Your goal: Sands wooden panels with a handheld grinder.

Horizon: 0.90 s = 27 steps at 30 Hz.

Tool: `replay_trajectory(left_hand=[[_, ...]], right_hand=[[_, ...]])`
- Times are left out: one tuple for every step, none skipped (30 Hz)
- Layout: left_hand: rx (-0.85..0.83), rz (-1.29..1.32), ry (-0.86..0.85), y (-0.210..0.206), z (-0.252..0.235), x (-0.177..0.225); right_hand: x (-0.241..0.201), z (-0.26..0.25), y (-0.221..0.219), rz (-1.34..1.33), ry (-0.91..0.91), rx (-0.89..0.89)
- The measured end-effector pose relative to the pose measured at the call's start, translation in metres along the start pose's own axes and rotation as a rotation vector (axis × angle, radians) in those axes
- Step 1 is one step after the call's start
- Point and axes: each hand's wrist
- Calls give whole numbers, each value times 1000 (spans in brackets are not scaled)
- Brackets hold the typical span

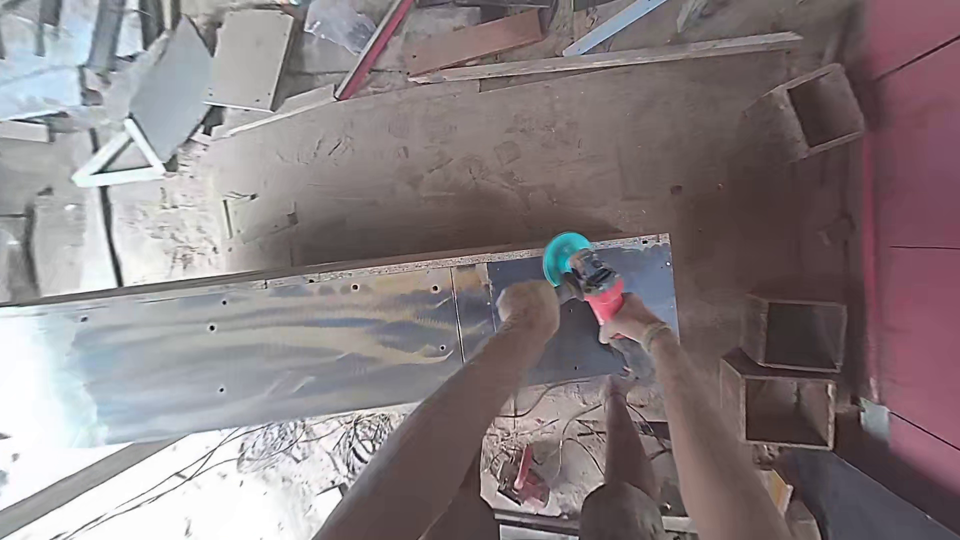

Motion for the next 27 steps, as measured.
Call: replay_trajectory(left_hand=[[3,-13,17,1,4,-18],[7,-26,40,0,8,-37],[7,-38,66,-1,12,-57],[7,-43,91,-4,14,-77],[6,-45,112,-8,17,-98],[10,-51,131,-15,21,-119],[12,-53,154,-21,25,-140],[6,-53,184,-28,28,-159],[-6,-48,224,-35,32,-178],[0,-33,270,-47,36,-198],[33,2,311,-61,37,-218],[89,46,343,-79,37,-237],[162,107,369,-99,36,-252],[249,176,380,-117,36,-262],[343,244,376,-134,36,-265],[418,315,355,-146,36,-263],[449,364,337,-149,37,-253],[433,364,332,-147,36,-235],[377,344,335,-142,33,-213],[317,314,330,-139,29,-192],[282,299,320,-134,21,-172],[257,304,306,-127,14,-152],[221,304,298,-120,8,-132],[198,317,287,-114,3,-111],[177,332,271,-106,-2,-93],[154,334,255,-99,-7,-76],[129,332,236,-92,-11,-59]], right_hand=[[-15,3,-10,-11,21,-18],[-32,7,-21,-15,42,-36],[-50,12,-31,-13,64,-56],[-68,17,-41,-8,91,-74],[-83,21,-52,1,121,-95],[-97,26,-65,12,152,-119],[-112,32,-77,36,185,-145],[-127,36,-87,73,219,-162],[-142,42,-99,114,250,-177],[-157,47,-109,151,276,-185],[-171,53,-117,185,296,-187],[-184,60,-121,223,314,-187],[-194,67,-123,261,335,-185],[-200,73,-121,291,359,-181],[-200,78,-116,309,384,-164],[-196,84,-108,310,405,-139],[-190,89,-96,318,422,-109],[-182,94,-81,340,434,-74],[-171,98,-66,364,429,-44],[-159,101,-54,379,409,-18],[-147,99,-41,389,381,7],[-136,95,-28,394,343,28],[-124,90,-15,405,298,38],[-113,84,-1,423,256,45],[-104,79,12,437,219,49],[-95,76,24,445,185,53],[-86,73,36,453,154,58]])
Point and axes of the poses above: each hand's wrist, its own z-axis away from the middle knuckle, its own y-axis out of the back of the hand, x = y × z, and after that the axes turned 10 degrees about x, right-handed
